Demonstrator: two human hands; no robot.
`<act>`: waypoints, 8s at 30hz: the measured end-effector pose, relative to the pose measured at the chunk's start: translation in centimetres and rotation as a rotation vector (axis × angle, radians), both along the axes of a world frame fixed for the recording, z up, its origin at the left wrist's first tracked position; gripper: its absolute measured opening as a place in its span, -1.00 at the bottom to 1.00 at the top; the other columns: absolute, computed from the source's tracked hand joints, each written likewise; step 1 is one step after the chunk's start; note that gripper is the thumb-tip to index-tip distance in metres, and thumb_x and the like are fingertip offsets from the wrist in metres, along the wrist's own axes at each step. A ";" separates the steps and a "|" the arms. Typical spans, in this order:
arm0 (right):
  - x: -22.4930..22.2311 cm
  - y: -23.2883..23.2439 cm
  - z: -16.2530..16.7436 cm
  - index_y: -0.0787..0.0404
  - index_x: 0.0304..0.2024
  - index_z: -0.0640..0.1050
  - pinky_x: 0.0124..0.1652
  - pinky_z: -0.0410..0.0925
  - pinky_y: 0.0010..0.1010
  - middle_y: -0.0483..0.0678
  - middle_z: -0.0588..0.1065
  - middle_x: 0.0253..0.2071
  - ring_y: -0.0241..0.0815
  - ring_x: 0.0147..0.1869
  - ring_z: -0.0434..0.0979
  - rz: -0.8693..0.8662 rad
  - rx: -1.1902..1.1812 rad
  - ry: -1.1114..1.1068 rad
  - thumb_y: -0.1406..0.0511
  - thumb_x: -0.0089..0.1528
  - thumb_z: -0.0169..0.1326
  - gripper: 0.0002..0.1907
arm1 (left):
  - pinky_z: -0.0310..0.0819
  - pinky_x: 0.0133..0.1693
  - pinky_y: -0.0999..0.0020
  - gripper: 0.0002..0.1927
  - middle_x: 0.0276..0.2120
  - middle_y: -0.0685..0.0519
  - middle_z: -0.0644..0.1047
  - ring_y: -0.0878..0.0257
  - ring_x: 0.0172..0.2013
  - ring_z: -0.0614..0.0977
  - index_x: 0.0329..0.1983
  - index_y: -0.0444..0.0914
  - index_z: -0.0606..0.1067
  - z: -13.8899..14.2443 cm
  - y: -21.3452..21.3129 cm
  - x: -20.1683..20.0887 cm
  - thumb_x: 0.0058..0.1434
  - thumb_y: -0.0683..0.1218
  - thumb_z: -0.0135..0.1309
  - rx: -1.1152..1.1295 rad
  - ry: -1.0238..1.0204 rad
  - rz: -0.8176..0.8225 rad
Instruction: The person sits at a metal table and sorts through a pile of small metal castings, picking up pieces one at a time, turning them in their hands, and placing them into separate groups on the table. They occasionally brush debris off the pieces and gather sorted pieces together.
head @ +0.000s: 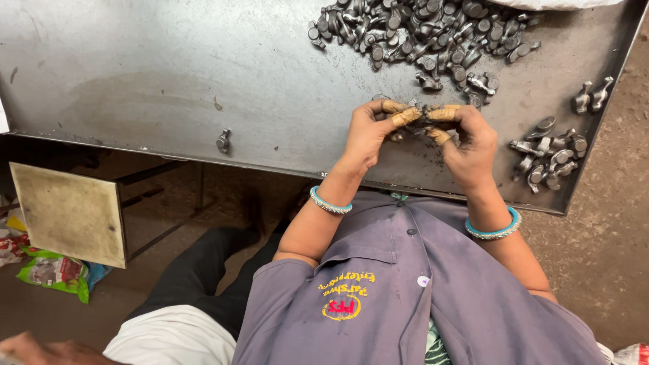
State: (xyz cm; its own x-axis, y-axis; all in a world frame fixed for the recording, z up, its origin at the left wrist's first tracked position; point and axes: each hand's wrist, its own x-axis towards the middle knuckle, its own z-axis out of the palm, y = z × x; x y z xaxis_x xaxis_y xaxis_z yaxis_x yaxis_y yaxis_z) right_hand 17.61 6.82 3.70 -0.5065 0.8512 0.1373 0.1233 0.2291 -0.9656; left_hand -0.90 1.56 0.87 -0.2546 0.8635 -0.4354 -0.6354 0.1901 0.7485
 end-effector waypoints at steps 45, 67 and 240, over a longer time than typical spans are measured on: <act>2.9 1.7 -3.9 0.23 -0.01 0.46 0.06 0.47 -0.31 -0.01 0.53 -0.02 -0.13 0.04 0.57 -0.043 -0.410 0.167 0.51 0.26 0.28 -0.68 | 0.48 0.02 0.04 -0.07 0.09 -0.19 0.24 -0.19 0.05 0.48 0.29 -0.32 0.27 0.3 -2.1 0.3 -0.20 -0.24 0.41 -0.051 1.146 -0.115; -0.3 7.3 2.5 0.10 0.16 0.43 0.23 0.52 -0.38 0.01 0.52 0.18 -0.16 0.24 0.58 0.136 -0.565 0.613 0.57 0.24 0.17 -0.50 | 0.46 0.06 0.05 -0.18 0.12 -0.19 0.28 -0.20 0.10 0.47 0.25 -0.34 0.33 0.3 -2.9 -0.1 -0.14 -0.26 0.38 -0.045 1.117 -0.110; 6.0 1.0 -4.0 0.34 0.10 0.48 -0.09 0.47 -0.46 0.05 0.58 -0.07 -0.21 -0.06 0.61 -0.037 -0.917 0.420 0.47 0.24 0.24 -0.62 | 0.48 -0.13 -0.08 -0.29 0.02 -0.23 0.28 -0.28 -0.08 0.53 0.09 -0.26 0.38 1.3 -2.8 -0.4 -0.13 -0.17 0.45 -0.199 1.277 -0.157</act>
State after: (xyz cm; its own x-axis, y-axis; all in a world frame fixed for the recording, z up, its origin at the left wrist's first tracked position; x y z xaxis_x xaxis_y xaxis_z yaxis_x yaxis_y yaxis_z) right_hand 23.61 7.84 -0.32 -0.5389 0.7321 -0.4166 -0.2756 -0.6206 -0.7341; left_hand -1.26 -1.28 2.21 -0.4841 0.8709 -0.0853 0.5394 0.3737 0.7546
